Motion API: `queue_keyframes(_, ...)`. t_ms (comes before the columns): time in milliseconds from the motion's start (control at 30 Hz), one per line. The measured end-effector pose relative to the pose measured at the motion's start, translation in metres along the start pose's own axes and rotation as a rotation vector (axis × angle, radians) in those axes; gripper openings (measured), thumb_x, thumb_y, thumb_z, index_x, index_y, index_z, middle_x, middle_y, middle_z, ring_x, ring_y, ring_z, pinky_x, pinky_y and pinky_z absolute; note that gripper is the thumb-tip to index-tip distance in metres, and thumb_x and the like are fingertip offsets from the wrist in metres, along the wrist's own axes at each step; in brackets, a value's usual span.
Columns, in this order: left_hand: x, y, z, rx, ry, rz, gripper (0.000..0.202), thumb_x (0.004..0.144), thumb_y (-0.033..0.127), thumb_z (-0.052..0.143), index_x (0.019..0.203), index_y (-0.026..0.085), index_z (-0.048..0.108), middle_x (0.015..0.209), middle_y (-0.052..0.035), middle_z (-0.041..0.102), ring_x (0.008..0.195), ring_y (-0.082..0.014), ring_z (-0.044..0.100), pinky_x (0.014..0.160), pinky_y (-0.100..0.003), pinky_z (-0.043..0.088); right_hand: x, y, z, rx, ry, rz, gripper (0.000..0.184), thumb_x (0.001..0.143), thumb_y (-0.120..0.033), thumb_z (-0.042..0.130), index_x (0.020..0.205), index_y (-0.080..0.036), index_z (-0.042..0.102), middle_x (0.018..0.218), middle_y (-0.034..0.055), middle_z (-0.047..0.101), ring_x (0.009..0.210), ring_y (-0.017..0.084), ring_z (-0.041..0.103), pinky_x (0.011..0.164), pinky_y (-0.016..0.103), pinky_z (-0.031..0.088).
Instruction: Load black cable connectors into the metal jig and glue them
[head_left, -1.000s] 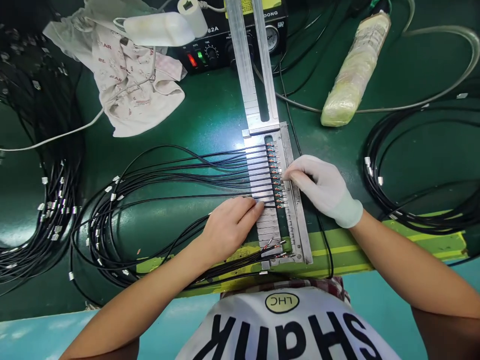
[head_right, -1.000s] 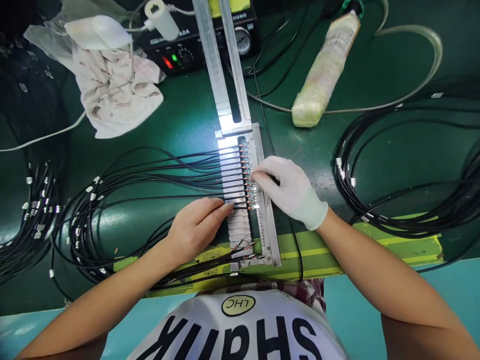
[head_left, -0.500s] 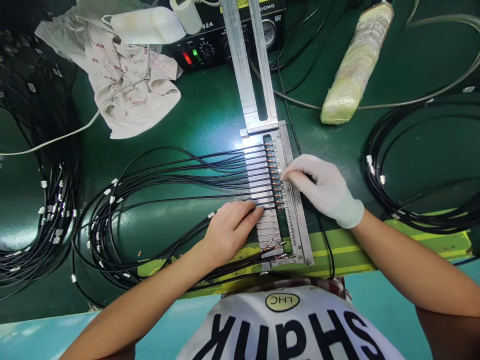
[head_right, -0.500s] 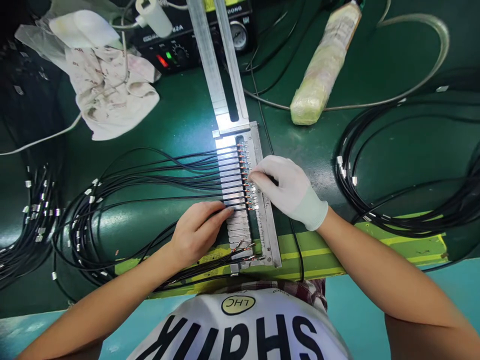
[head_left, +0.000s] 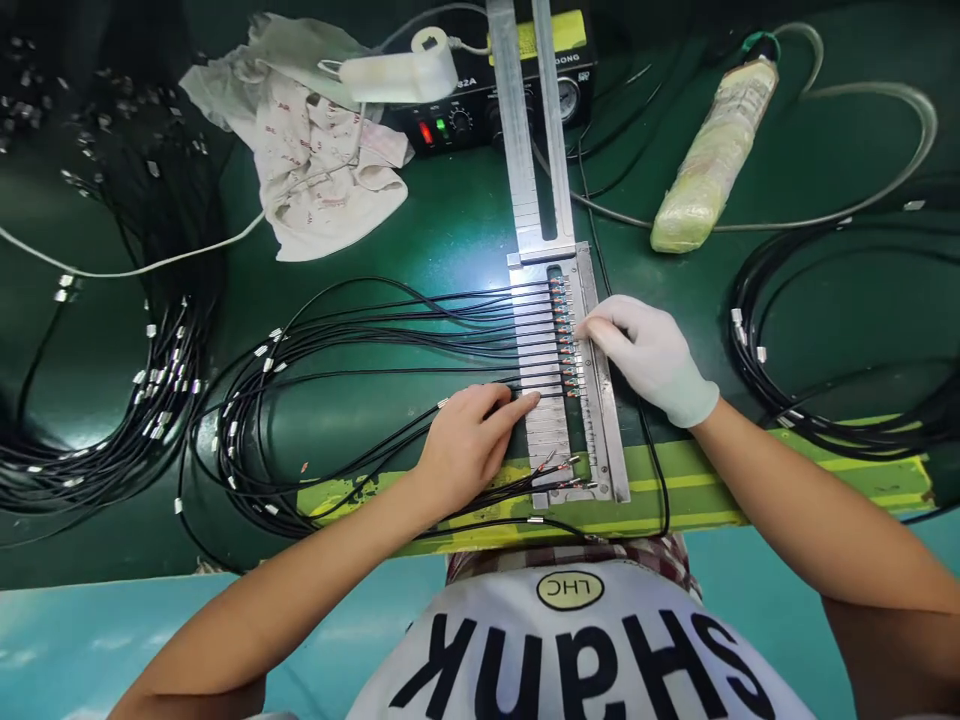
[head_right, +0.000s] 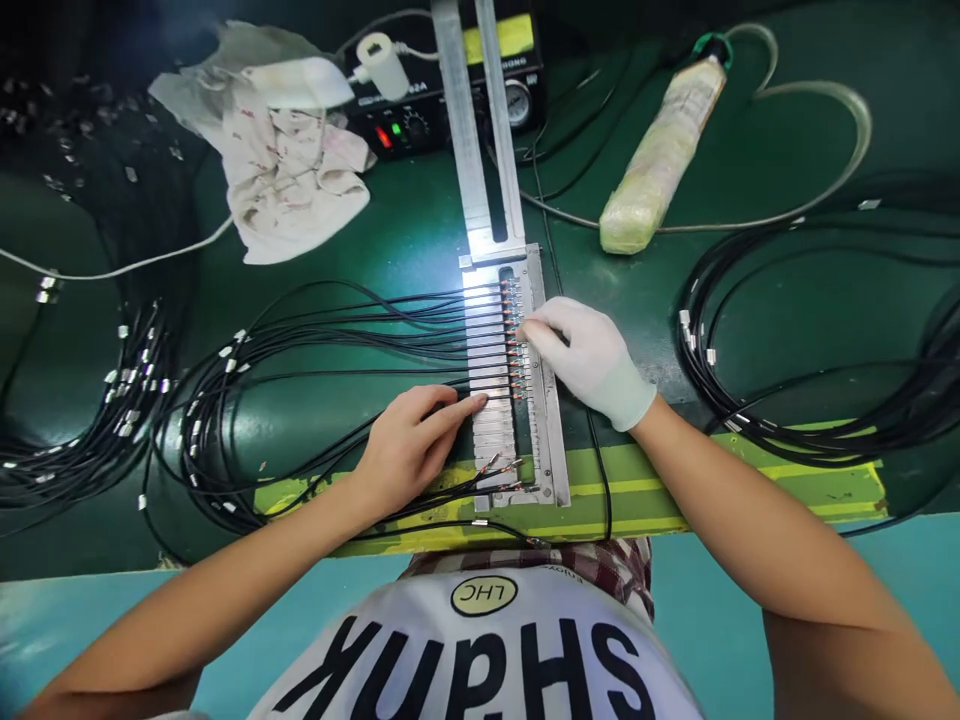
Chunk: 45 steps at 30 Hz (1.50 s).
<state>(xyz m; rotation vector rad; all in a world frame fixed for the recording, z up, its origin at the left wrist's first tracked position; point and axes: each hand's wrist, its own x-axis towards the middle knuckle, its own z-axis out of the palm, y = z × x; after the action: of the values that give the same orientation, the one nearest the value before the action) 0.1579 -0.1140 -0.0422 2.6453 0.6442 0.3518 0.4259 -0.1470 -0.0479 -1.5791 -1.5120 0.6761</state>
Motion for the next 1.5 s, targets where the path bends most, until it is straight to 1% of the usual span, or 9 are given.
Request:
queue_keyframes(67, -0.007, 0.01, -0.011, -0.12, -0.038, -0.068, 0.032, 0.098, 0.018, 0.05, 0.129, 0.019, 0.054, 0.108, -0.0087, 0.063, 0.097, -0.0205, 0.058, 0.084, -0.036, 0.044, -0.004, 0.0, 0.001, -0.014, 0.012, -0.007, 0.022, 0.097, -0.027, 0.052, 0.088, -0.02, 0.07, 0.09, 0.0022, 0.069, 0.089, 0.02, 0.063, 0.082, 0.034, 0.045)
queue_keyframes(167, -0.025, 0.026, -0.027, -0.271, -0.24, -0.148, 0.02, 0.096, 0.03, 0.059, 0.113, 0.02, 0.057, 0.102, -0.0056, 0.065, 0.094, -0.0202, 0.059, 0.085, -0.036, 0.046, -0.011, -0.001, 0.001, -0.023, 0.021, -0.018, 0.022, 0.097, -0.029, 0.051, 0.09, -0.021, 0.07, 0.093, 0.003, 0.069, 0.092, 0.021, 0.063, 0.085, 0.035, 0.045)
queue_keyframes(267, -0.042, 0.034, -0.033, -0.351, -0.358, -0.211, 0.013, 0.095, 0.028, 0.059, 0.106, 0.02, 0.059, 0.098, -0.0049, 0.065, 0.092, -0.0197, 0.06, 0.081, -0.033, 0.048, -0.016, -0.003, 0.001, -0.026, 0.016, -0.014, 0.023, 0.097, -0.031, 0.051, 0.09, -0.021, 0.07, 0.094, 0.0035, 0.069, 0.093, 0.022, 0.062, 0.086, 0.036, 0.045)
queue_keyframes(533, -0.044, 0.029, -0.034, -0.541, -0.168, -0.372, 0.006, 0.094, 0.023, 0.061, 0.093, 0.02, 0.066, 0.095, -0.0033, 0.065, 0.09, -0.0154, 0.061, 0.079, -0.028, 0.049, -0.015, -0.006, 0.0, -0.016, 0.008, 0.006, 0.022, 0.098, -0.028, 0.051, 0.09, -0.021, 0.07, 0.095, 0.0025, 0.069, 0.093, 0.02, 0.062, 0.087, 0.034, 0.045)
queue_keyframes(900, -0.021, 0.015, -0.041, -0.465, 0.115, -0.457, 0.009, 0.094, 0.024, 0.062, 0.1, 0.02, 0.067, 0.093, -0.0021, 0.065, 0.081, -0.013, 0.059, 0.068, -0.025, 0.046, -0.009, -0.004, -0.002, 0.018, -0.005, 0.015, 0.02, 0.096, -0.026, 0.053, 0.086, -0.02, 0.07, 0.091, 0.003, 0.069, 0.089, 0.02, 0.062, 0.083, 0.035, 0.045)
queue_keyframes(1033, -0.006, 0.022, -0.045, -0.428, 0.218, -0.393, 0.013, 0.095, 0.019, 0.059, 0.105, 0.021, 0.068, 0.095, -0.0028, 0.065, 0.088, -0.0144, 0.059, 0.074, -0.027, 0.047, -0.006, -0.002, -0.002, 0.009, -0.017, 0.005, 0.021, 0.096, -0.025, 0.052, 0.085, -0.02, 0.069, 0.09, 0.0031, 0.069, 0.088, 0.02, 0.062, 0.081, 0.035, 0.045)
queue_keyframes(1233, 0.011, 0.017, -0.019, -0.245, 0.105, -0.12, 0.014, 0.095, 0.012, 0.056, 0.107, 0.017, 0.063, 0.099, -0.006, 0.064, 0.094, -0.0159, 0.059, 0.082, -0.03, 0.05, -0.005, 0.0, -0.002, 0.017, -0.014, -0.011, 0.021, 0.096, -0.025, 0.052, 0.086, -0.02, 0.069, 0.091, 0.0032, 0.069, 0.088, 0.02, 0.062, 0.08, 0.035, 0.046)
queue_keyframes(1367, 0.011, 0.004, -0.001, -0.135, 0.07, -0.104, 0.013, 0.095, 0.015, 0.056, 0.107, 0.018, 0.061, 0.1, -0.0064, 0.063, 0.093, -0.0172, 0.057, 0.083, -0.033, 0.049, -0.004, -0.001, -0.004, 0.037, -0.022, -0.029, 0.022, 0.097, -0.025, 0.051, 0.086, -0.019, 0.069, 0.091, 0.0034, 0.069, 0.088, 0.019, 0.062, 0.081, 0.034, 0.046)
queue_keyframes(1500, 0.011, -0.001, 0.002, -0.092, 0.044, -0.091, 0.014, 0.096, 0.018, 0.054, 0.109, 0.019, 0.06, 0.101, -0.007, 0.063, 0.094, -0.0183, 0.057, 0.084, -0.034, 0.049, -0.004, -0.002, -0.005, 0.044, -0.027, -0.019, 0.023, 0.098, -0.026, 0.051, 0.086, -0.02, 0.069, 0.091, 0.0038, 0.069, 0.089, 0.02, 0.062, 0.082, 0.035, 0.046)
